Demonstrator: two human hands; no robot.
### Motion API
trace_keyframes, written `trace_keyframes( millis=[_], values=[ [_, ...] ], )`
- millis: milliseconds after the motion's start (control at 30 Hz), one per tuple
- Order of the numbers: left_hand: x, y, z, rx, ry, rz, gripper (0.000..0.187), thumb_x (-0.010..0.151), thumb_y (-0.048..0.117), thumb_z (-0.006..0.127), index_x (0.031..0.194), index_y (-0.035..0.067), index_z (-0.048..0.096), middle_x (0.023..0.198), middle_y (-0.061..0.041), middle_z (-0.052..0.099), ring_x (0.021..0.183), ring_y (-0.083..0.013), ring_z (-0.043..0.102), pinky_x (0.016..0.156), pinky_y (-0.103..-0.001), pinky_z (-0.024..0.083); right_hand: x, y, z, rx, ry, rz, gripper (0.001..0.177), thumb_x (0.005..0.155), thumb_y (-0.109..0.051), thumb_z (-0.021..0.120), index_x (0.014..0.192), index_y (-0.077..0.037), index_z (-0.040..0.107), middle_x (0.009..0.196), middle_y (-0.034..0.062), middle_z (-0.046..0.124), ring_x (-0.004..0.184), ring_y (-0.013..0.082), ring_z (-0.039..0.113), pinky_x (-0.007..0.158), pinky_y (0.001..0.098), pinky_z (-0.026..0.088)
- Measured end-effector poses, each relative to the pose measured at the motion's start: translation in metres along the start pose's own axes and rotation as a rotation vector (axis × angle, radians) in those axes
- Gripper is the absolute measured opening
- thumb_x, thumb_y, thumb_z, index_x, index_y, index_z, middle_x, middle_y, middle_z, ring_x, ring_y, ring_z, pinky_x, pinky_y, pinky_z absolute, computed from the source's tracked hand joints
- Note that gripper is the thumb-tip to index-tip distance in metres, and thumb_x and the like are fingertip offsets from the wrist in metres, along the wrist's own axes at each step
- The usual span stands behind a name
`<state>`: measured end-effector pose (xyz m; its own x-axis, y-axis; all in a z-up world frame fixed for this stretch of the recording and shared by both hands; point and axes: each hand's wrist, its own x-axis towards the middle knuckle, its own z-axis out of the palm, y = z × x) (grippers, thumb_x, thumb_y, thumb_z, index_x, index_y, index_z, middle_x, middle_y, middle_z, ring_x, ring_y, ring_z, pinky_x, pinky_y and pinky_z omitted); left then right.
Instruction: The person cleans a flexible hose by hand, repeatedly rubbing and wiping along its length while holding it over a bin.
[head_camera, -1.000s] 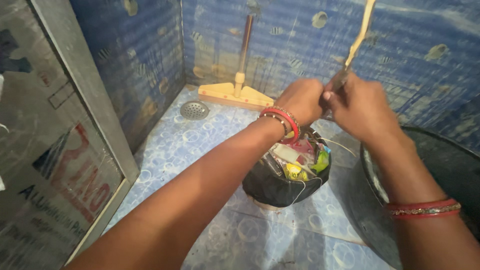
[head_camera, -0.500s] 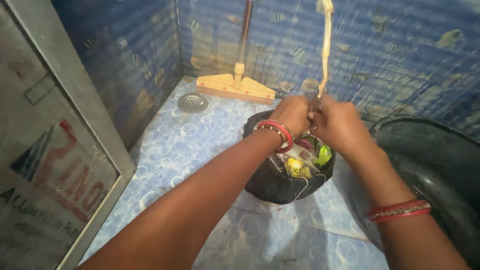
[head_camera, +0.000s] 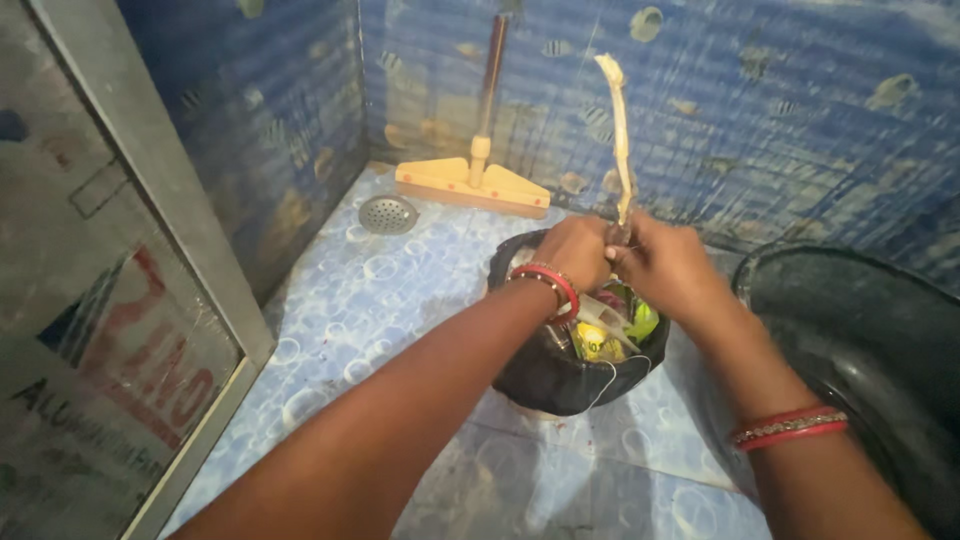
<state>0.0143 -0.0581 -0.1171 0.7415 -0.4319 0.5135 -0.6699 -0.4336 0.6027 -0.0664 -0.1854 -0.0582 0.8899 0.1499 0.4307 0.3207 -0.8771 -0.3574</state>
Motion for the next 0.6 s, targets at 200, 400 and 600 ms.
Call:
trace_keyframes(
  millis=[200,400,600],
  values=[
    [0.016,0.032,-0.029,-0.018,-0.053,-0.083,0.018,0.080,0.020,0.074,0.090,0.005,0.076,0.090,-0.025,0.073,0.092,-0.0408,0.073,0.082,-0.049,0.057,0.007,-0.019,-0.039,0.037,0.012,0.023,0.015,0.094,-0.015,0.069,0.105,-0.006,0.069,0.087,0.0153,0.076,0.080,0.0280,0.077,0.073,0.0397,0.057],
    [0.037,0.055,-0.051,0.018,0.072,0.014,0.020,0.076,0.021,0.076,0.088,0.005,0.077,0.088,-0.026,0.072,0.092,-0.0426,0.071,0.083,-0.050,0.055,0.014,-0.034,-0.069,0.061,0.131,0.025,0.016,0.095,-0.011,0.071,0.107,-0.002,0.067,0.090,0.0163,0.076,0.083,0.0252,0.077,0.073,0.0378,0.057],
    [0.033,0.040,-0.035,-0.004,0.102,-0.025,0.015,0.085,0.022,0.071,0.089,0.008,0.078,0.090,-0.025,0.072,0.092,-0.0438,0.070,0.084,-0.053,0.053,0.012,-0.026,-0.050,-0.030,0.142,-0.044,0.013,0.093,-0.009,0.071,0.105,-0.003,0.069,0.092,0.0202,0.074,0.089,0.0345,0.076,0.076,0.0422,0.057]
  ],
)
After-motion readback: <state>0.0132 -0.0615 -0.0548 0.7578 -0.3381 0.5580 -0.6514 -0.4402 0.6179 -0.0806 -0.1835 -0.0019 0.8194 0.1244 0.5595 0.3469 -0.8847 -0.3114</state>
